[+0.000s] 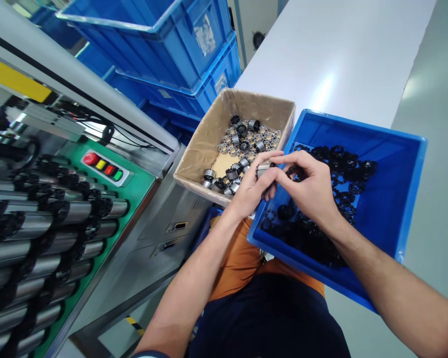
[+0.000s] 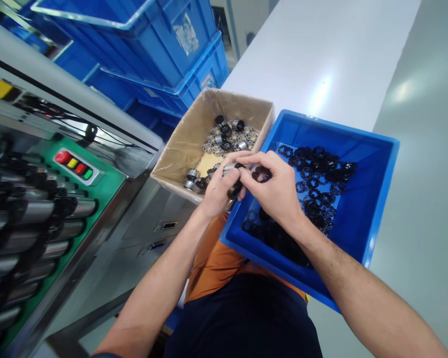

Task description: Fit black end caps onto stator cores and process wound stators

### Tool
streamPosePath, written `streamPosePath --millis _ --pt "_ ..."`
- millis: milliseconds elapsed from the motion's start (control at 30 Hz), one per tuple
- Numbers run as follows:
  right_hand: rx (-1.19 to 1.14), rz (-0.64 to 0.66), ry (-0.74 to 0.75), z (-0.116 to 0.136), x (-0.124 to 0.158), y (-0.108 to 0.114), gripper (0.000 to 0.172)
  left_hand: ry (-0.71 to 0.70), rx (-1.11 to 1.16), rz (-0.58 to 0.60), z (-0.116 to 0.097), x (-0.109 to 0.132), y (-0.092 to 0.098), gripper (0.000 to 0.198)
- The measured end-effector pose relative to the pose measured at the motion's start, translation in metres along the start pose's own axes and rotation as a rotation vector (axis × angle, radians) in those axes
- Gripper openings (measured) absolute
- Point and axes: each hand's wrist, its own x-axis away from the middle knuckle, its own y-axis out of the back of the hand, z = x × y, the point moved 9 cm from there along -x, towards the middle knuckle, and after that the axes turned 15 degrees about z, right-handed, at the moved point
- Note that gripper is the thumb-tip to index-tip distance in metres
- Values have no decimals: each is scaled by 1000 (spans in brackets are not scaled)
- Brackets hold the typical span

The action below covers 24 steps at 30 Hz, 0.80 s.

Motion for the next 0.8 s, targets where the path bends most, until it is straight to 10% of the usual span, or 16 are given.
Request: streamPosePath --millis 133,233,367,633,800 --pt "-90 103 -118 -31 -10 5 20 80 -347 -250 -21 6 60 44" --pt "-289 140 -219 -55 -11 3 26 467 -940 -372 -30 14 118 28" --pt "-303 152 -180 -51 -11 3 37 759 -1165 -358 -27 24 159 49" --pt "-149 229 23 -11 -16 1 36 218 182 -413 -6 11 97 46" --pt "-305 355 12 -6 -13 -16 35 213 334 -352 7 4 42 40"
